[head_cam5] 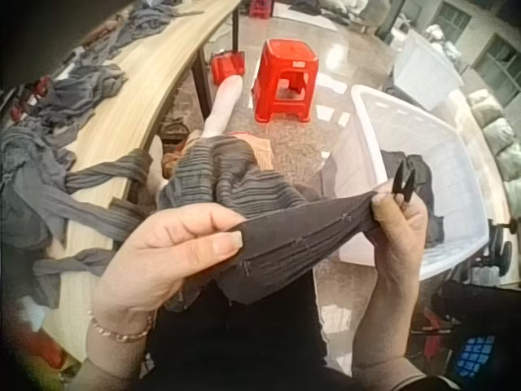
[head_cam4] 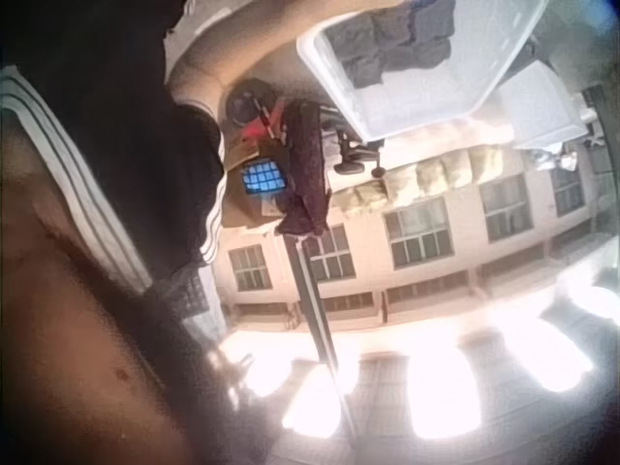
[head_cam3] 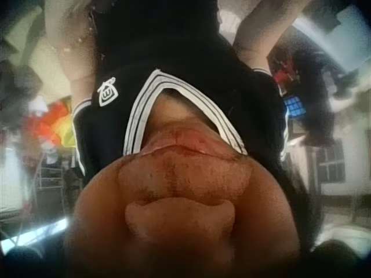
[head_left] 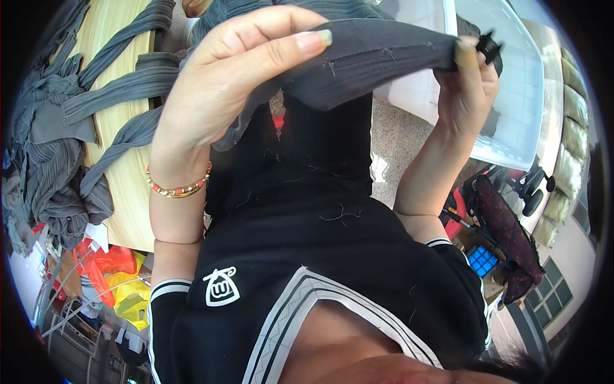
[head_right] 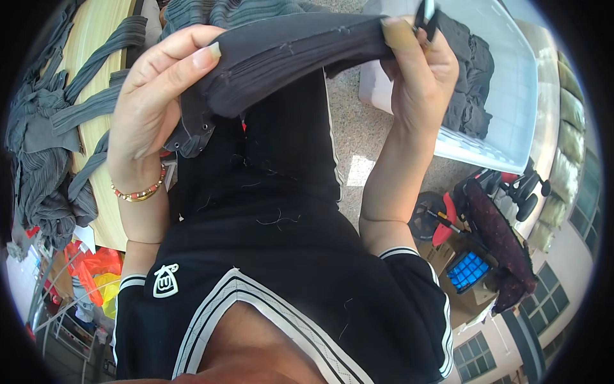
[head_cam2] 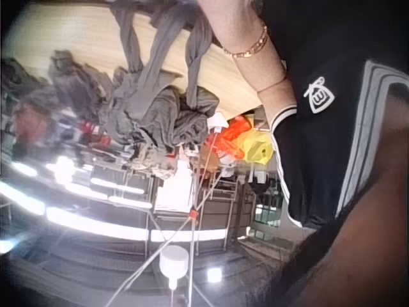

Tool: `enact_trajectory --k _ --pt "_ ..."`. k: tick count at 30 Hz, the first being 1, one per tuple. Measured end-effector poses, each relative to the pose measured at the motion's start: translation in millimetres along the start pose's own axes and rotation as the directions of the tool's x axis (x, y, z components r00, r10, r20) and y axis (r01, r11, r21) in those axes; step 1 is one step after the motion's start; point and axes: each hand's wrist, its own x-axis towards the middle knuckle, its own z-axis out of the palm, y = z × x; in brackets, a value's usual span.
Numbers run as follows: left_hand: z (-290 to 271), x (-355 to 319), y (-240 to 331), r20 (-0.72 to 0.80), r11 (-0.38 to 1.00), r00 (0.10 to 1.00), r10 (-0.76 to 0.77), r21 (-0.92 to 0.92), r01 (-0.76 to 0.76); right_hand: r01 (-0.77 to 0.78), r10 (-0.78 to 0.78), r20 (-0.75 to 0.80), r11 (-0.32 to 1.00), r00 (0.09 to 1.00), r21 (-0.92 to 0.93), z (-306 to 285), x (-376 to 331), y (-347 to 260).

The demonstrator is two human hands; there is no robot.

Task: Trimming excess threads and fabric from textile strips using scissors.

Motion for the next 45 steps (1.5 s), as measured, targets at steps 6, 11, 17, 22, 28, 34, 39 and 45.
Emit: enact_trajectory --k 6,11,17,22,28,34,39,45 --pt "-9 -12 -37 -0.254 1.000 0.967 0.003 -0.028 -0.011 -0.070 0.092 0.062 0.954 0.994 -0.293 12 -12 25" --pt "-7 -9 -42 -0.276 0.997 0.961 -0.026 -0.075 0.005 0.042 -0.007 0.093 0.924 0.996 -0.381 13 -30 35" --pt "-6 -8 -43 -0.314 0.993 0.948 -0.048 -0.118 0.012 0.270 -0.168 0.269 0.872 0.948 -0.407 31 -50 31" --pt "-5 -8 -43 -0.328 0.985 0.941 -0.080 -0.172 0.024 0.394 -0.258 0.324 0.781 0.910 -0.485 36 -50 33" --pt "-6 -8 -43 -0.317 0.972 0.940 -0.127 -0.227 0.054 0.385 -0.256 0.309 0.778 0.916 -0.497 40 -49 32" --pt "-7 -7 -44 -0.357 0.981 0.928 -0.109 -0.192 0.042 0.386 -0.263 0.306 0.793 0.915 -0.471 41 -48 34" --pt "-24 -15 -45 -0.274 0.961 0.950 -0.149 -0.266 0.074 0.352 -0.249 0.283 0.839 0.926 -0.415 41 -46 37" --pt "-16 -16 -42 -0.354 0.993 0.933 -0.060 -0.115 0.020 0.359 -0.240 0.310 0.834 0.920 -0.420 38 -46 36"
